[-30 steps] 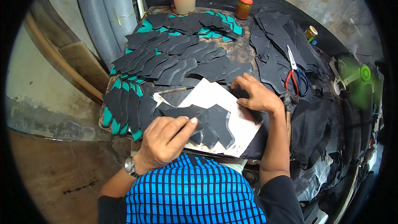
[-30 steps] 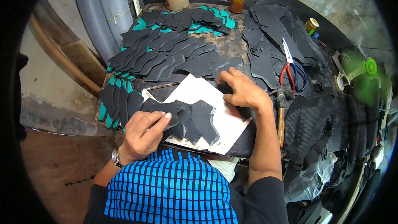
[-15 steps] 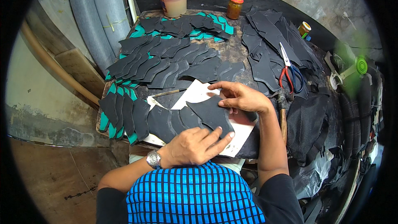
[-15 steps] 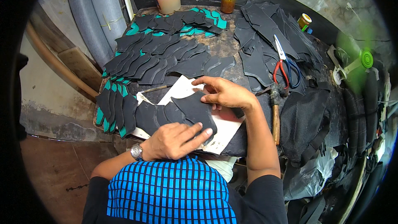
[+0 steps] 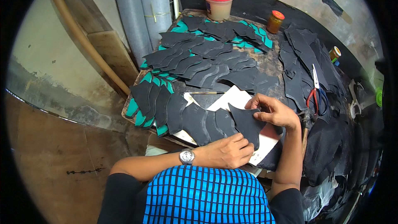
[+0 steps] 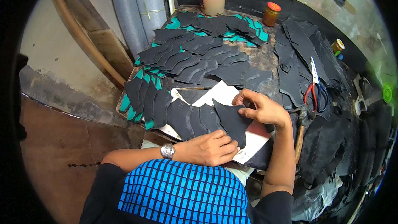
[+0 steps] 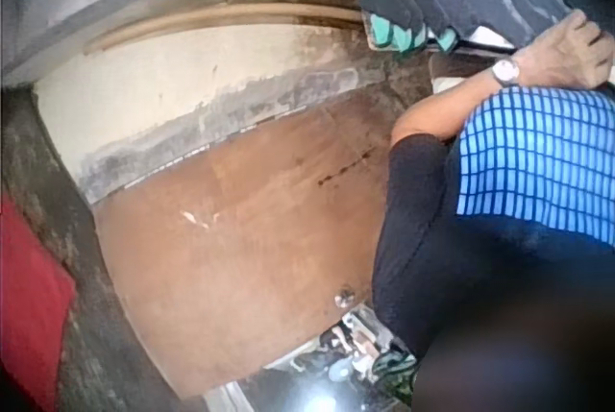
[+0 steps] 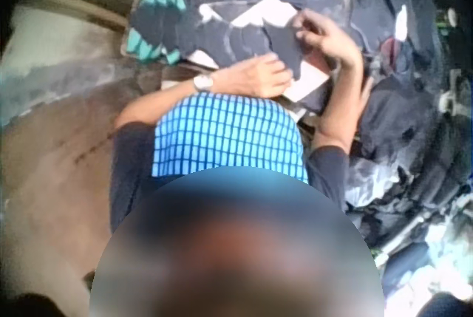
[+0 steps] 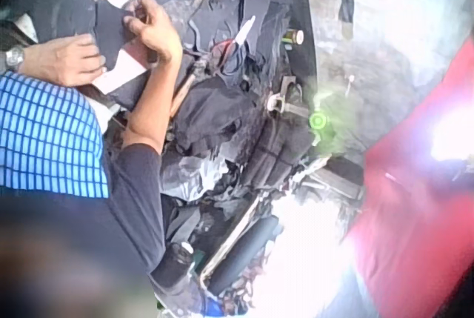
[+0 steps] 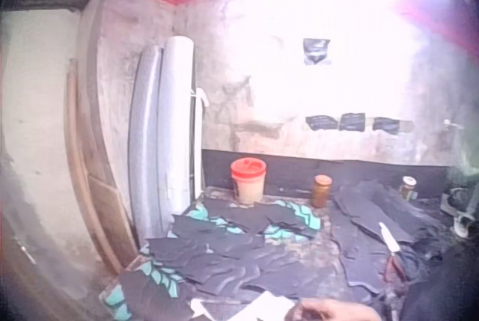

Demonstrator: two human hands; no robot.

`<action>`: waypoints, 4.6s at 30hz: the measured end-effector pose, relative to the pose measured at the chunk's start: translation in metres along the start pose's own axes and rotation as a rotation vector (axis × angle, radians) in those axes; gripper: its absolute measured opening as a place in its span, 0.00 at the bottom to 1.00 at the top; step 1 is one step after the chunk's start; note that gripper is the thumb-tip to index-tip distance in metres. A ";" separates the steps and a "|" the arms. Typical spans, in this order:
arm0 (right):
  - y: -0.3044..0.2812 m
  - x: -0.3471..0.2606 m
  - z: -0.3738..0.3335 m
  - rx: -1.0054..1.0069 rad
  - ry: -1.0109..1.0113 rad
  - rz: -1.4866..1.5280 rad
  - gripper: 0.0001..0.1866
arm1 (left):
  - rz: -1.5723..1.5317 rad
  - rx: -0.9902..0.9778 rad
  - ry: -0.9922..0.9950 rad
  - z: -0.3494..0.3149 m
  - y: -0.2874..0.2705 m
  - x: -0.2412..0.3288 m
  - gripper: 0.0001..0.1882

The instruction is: The person sorts black rubber pieces on a workbench, repeatedly picking up individual pieces, inspecting them, and placing them into separate piles. The person also moves a stack of green rubber pieces to the side to clear space.

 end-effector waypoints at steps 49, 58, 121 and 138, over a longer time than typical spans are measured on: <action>-0.092 0.060 -0.046 0.665 0.449 -0.248 0.14 | 0.394 0.528 -0.556 -0.153 -0.143 -0.011 0.12; -0.098 0.077 -0.053 0.650 0.457 -0.511 0.10 | 0.295 0.389 -0.616 -0.147 -0.127 -0.015 0.21; -0.011 -0.003 0.011 0.663 0.211 -0.871 0.09 | 0.257 0.354 -0.598 -0.143 -0.075 -0.010 0.13; -0.014 -0.002 0.008 0.685 0.215 -0.926 0.08 | 0.328 0.522 -1.016 -0.210 -0.114 -0.019 0.27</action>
Point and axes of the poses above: each hand's wrist, its own z-axis towards the middle knuckle, its own y-axis out of the palm, x = y × z, the point moved 4 cm from there along z, towards the middle knuckle, and after that the axes turned 12 degrees about -z, right-handed, at the moved point
